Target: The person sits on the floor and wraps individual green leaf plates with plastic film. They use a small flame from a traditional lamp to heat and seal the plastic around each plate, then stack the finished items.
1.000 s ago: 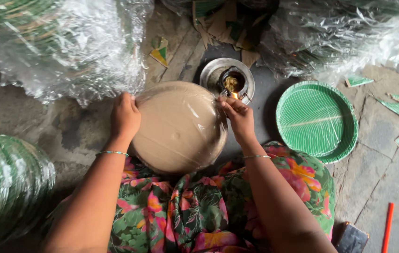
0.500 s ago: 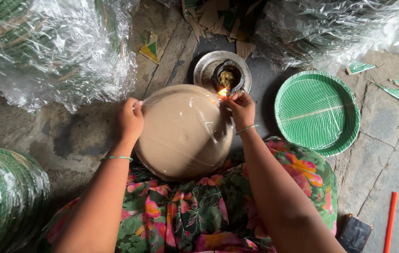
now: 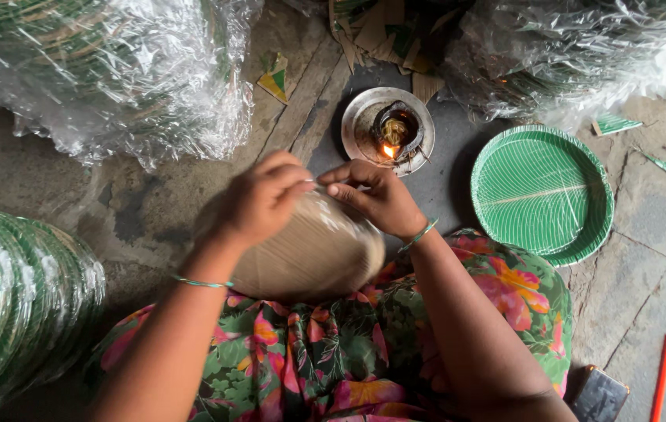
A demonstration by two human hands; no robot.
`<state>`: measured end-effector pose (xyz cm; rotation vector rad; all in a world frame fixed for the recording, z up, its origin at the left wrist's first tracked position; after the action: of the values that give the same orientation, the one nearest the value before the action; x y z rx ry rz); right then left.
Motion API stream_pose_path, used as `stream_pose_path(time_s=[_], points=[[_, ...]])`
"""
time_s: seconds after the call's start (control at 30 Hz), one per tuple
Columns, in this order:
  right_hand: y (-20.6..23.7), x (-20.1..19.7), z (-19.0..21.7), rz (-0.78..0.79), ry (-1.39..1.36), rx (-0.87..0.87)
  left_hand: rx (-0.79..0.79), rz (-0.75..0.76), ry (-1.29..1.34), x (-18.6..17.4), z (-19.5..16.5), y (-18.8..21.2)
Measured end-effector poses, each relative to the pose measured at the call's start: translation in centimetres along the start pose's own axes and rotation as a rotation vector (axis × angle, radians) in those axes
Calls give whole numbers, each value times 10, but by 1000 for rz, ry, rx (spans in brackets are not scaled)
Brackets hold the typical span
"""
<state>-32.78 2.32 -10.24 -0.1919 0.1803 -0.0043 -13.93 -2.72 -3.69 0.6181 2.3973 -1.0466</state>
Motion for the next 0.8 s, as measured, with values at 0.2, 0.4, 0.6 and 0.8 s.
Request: stream_pose_path(time_s=[0.2, 0.4, 0.6, 0.8], points=[[2, 9, 22, -95, 111, -67, -104, -59, -12, 28, 9, -1], [0, -29, -81, -435, 230, 131, -630, -135, -243, 14, 118, 46], [19, -89, -188, -771, -11, 624, -1227, 226, 125, 44, 172, 128], [29, -84, -178, -814, -156, 662, -1136, 34, 128, 36, 178, 117]])
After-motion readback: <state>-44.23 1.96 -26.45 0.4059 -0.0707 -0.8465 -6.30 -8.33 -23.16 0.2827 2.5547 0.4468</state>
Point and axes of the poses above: each hand's wrist, its own y-axis away from the middle knuckle, its own x-axis out of the palm, z = x × y, the point moved 6 cm from there along -y, towards the middle knuckle, and after that the axes turned 5 degrees about -z, right-handed, at the moved point
